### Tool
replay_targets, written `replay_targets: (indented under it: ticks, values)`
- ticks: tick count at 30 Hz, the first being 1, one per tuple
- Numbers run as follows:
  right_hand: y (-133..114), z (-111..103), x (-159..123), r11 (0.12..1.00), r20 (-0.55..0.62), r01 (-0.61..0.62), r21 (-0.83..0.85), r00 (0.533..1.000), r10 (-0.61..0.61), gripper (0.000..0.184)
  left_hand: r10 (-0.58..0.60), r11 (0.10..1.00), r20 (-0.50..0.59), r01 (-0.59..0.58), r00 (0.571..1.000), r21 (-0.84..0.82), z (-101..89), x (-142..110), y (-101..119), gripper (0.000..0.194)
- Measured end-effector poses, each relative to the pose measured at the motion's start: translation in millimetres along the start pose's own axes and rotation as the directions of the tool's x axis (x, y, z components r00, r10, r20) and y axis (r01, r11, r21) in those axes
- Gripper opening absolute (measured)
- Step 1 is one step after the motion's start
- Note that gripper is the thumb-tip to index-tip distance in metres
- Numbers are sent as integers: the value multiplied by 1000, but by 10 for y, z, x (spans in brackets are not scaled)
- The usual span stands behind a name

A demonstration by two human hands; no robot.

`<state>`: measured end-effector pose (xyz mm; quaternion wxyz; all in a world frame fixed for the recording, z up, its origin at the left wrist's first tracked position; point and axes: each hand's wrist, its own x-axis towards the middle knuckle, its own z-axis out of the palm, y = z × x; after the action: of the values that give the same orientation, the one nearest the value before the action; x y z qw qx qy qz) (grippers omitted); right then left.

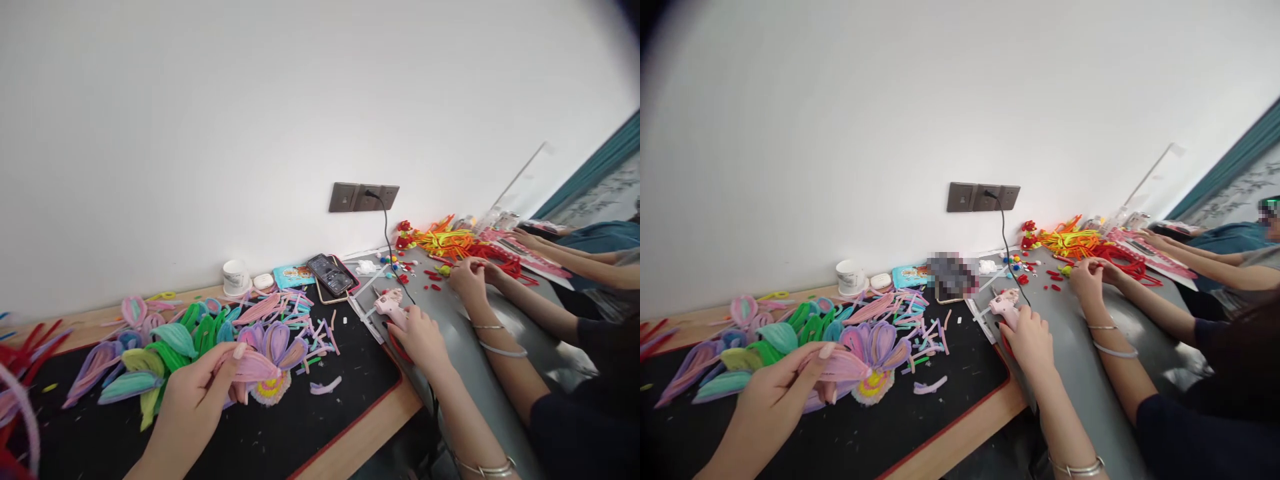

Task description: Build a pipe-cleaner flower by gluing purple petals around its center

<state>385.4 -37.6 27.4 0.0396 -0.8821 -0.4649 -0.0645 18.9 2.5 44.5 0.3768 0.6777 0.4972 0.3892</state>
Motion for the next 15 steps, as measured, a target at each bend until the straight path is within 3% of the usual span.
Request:
replay_targets:
  ticks: [3, 6, 10, 15]
  values:
    - [-10, 24, 68, 1000, 48, -2, 5, 999, 2, 39, -2, 999, -42, 3, 999, 35, 3, -43, 3, 38]
    - [9, 31, 128, 999, 57, 12, 51, 998, -15, 34, 76, 989, -37, -70, 996, 128, -28, -54, -78, 36]
    - [-28, -47, 80, 964, -40, 36, 264, 999, -26, 38, 271, 943, -32, -258, 962, 210, -65, -84, -247, 30]
    - [-190, -296, -161, 826, -184, 148, 545, 981, -54, 44, 279, 948, 29, -280, 960, 149, -58, -137, -335, 34]
